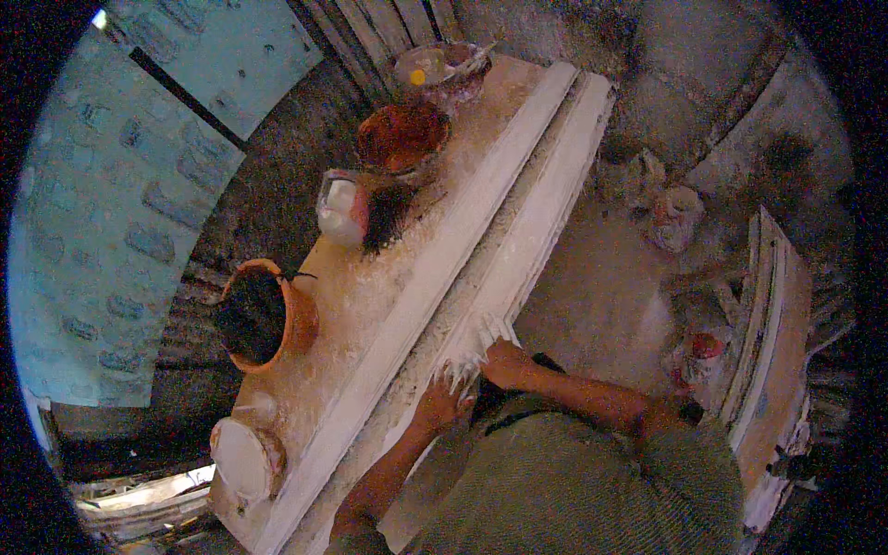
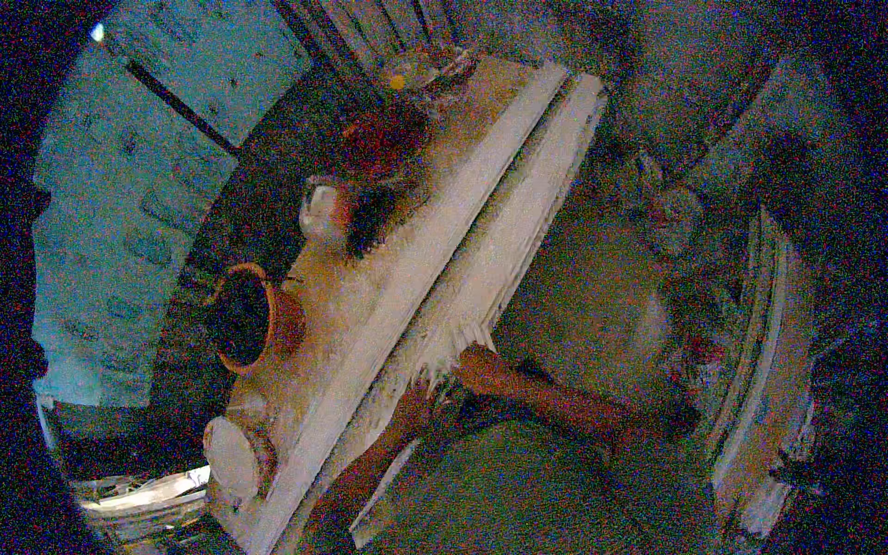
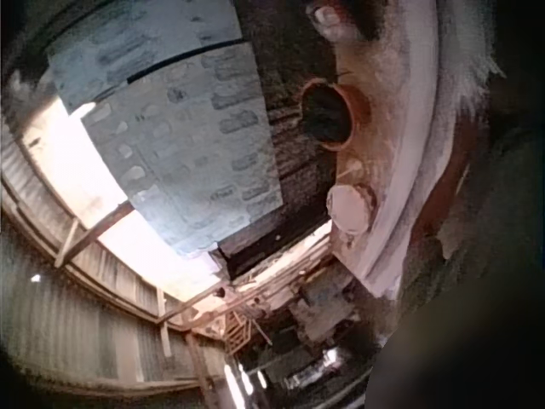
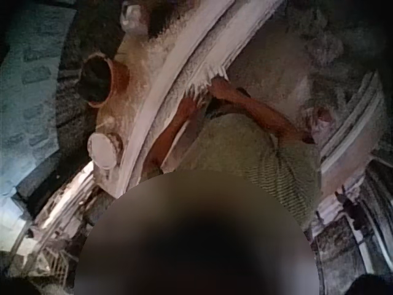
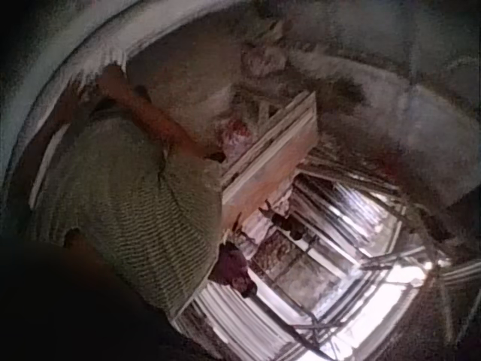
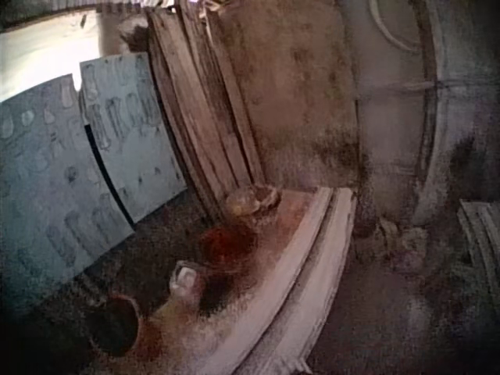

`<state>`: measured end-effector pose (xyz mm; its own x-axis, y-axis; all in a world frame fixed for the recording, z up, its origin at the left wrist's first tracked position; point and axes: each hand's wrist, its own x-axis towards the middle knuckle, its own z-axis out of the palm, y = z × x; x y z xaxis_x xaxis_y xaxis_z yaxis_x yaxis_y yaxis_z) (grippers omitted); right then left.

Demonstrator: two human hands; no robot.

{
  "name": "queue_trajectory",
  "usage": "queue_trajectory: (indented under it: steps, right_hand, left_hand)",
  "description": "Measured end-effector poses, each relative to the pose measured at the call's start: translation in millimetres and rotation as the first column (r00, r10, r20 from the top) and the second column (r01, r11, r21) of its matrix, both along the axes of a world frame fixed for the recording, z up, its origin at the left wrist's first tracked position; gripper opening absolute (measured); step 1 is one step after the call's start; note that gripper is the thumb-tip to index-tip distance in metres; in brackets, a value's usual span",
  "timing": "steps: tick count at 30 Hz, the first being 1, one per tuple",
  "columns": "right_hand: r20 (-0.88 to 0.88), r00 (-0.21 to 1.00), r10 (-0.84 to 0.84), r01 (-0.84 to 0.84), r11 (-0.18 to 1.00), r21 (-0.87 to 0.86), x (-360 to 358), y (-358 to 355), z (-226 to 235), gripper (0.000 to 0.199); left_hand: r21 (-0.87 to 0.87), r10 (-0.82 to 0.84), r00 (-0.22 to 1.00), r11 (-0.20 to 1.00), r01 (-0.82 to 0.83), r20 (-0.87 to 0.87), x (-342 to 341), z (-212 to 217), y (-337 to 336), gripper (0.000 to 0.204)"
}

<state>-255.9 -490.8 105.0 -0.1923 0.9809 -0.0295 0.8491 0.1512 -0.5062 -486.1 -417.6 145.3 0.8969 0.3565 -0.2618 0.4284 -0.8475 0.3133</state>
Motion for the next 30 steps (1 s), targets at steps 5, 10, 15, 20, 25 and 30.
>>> queue_trajectory:
  steps: [5,10,15,20,25,30]
  right_hand:
    - [0.057,0.972,-0.227,0.230,0.972,-0.048,66.9,11.0,-1.6,0.037]
    - [0.097,0.637,-0.765,0.768,0.619,-0.164,158.4,31.3,6.1,0.047]
    - [-0.111,0.661,-0.743,0.749,0.641,0.171,229.5,41.8,32.0,0.063]
    - [-0.048,0.682,-0.729,0.730,0.678,0.088,250.8,44.1,8.2,0.064]
    - [0.231,0.862,-0.452,0.495,0.849,-0.184,210.9,37.8,-32.7,0.055]
    - [0.292,0.933,-0.208,0.300,0.900,-0.317,111.2,25.0,-6.8,0.058]
  left_hand:
    - [-0.062,-0.134,0.985,0.988,0.142,0.108,38.4,1.2,27.8,0.062]
    - [-0.026,-0.201,0.947,0.977,0.214,0.251,136.3,-22.8,59.6,0.062]
    - [0.157,-0.290,0.945,0.951,0.267,0.154,279.4,-39.0,94.2,0.065]
    - [0.041,-0.099,0.973,0.995,0.093,0.206,292.1,-35.6,86.9,0.067]
    - [0.059,-0.112,0.993,0.992,0.109,0.041,196.0,-14.6,59.0,0.068]
    - [-0.103,0.053,0.997,0.994,-0.047,0.059,65.8,4.3,4.5,0.066]
